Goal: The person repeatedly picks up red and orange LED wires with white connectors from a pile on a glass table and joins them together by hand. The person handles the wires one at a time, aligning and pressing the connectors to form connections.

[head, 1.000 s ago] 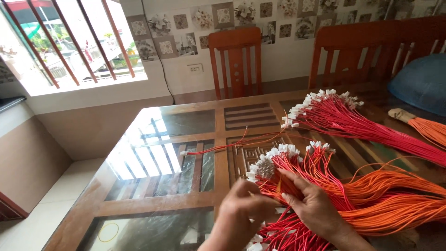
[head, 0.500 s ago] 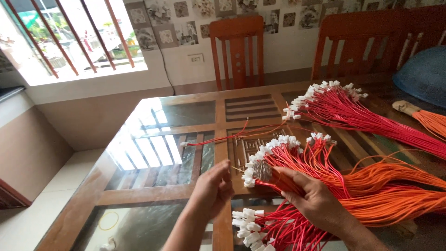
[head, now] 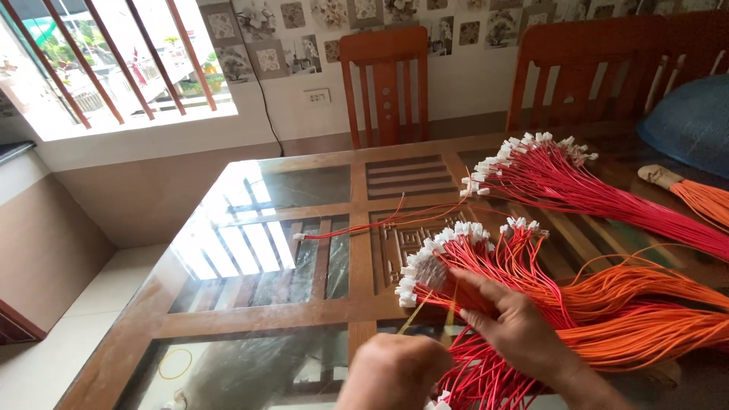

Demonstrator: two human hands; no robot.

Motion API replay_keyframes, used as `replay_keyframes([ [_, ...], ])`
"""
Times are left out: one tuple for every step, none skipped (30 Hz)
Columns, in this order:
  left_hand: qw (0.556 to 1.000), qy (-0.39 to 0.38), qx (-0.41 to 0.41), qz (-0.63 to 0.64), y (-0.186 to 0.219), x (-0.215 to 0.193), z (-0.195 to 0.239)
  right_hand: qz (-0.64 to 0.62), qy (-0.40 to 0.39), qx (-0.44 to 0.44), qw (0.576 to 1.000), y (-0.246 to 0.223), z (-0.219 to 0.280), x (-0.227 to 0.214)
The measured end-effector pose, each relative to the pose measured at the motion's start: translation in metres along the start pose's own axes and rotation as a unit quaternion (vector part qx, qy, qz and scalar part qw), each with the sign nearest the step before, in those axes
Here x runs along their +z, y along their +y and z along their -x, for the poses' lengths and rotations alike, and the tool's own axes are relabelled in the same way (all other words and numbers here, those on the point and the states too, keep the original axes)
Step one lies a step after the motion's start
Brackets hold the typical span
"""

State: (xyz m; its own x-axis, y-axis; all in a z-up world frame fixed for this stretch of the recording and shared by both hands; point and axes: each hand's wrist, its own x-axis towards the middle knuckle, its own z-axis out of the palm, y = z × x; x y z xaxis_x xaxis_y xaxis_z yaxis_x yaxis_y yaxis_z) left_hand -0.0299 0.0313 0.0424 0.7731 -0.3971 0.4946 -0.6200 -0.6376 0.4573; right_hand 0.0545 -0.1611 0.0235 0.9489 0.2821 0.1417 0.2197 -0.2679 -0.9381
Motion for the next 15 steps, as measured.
replay_keyframes([
  [1.000,0.003,-0.002,0.000,0.002,0.001,-0.006,0.002,-0.003,-0.001,1.000,0.011,0.000,0.002],
  [0.997,0.046,0.054,0.004,0.004,0.003,-0.012,0.073,-0.023,-0.057,0.995,0.023,0.000,0.005],
  [0.990,0.088,0.107,0.007,0.006,0.004,-0.017,0.143,-0.046,-0.112,0.982,0.035,0.000,0.008],
  [0.990,0.092,0.102,0.007,-0.018,0.003,-0.031,0.145,-0.052,-0.113,0.982,0.035,0.000,0.007],
  [0.992,0.060,0.061,-0.097,-0.042,0.000,-0.045,0.128,-0.070,-0.152,0.978,0.034,-0.001,0.007],
  [0.980,0.027,0.018,-0.198,-0.066,-0.003,-0.058,0.109,-0.088,-0.190,0.972,0.034,-0.002,0.006],
  [0.979,0.029,0.016,-0.200,-0.062,-0.023,-0.061,0.109,-0.091,-0.193,0.971,0.033,-0.001,0.004],
  [0.967,0.079,-0.233,0.069,-0.058,-0.044,-0.064,0.075,-0.106,-0.146,0.981,0.033,-0.002,0.001],
  [0.825,0.118,-0.445,0.329,-0.055,-0.065,-0.070,0.041,-0.116,-0.099,0.987,0.032,-0.003,-0.003],
  [0.826,0.118,-0.442,0.328,-0.074,-0.065,-0.062,0.041,-0.114,-0.102,0.987,0.024,-0.004,-0.005],
  [0.826,0.167,-0.429,0.326,-0.094,-0.062,-0.055,0.024,-0.125,-0.084,0.988,0.019,-0.002,-0.007],
  [0.823,0.214,-0.415,0.323,-0.114,-0.060,-0.048,0.006,-0.136,-0.066,0.988,0.013,-0.001,-0.009],
  [0.823,0.208,-0.417,0.324,-0.107,-0.053,-0.042,0.004,-0.133,-0.060,0.989,0.018,-0.002,-0.011],
  [0.843,0.167,-0.398,0.322,-0.102,-0.047,-0.036,0.009,-0.125,-0.048,0.991,0.022,-0.002,-0.012],
  [0.859,0.128,-0.379,0.319,-0.096,-0.042,-0.027,0.013,-0.121,-0.036,0.992,0.026,-0.004,-0.011],
])
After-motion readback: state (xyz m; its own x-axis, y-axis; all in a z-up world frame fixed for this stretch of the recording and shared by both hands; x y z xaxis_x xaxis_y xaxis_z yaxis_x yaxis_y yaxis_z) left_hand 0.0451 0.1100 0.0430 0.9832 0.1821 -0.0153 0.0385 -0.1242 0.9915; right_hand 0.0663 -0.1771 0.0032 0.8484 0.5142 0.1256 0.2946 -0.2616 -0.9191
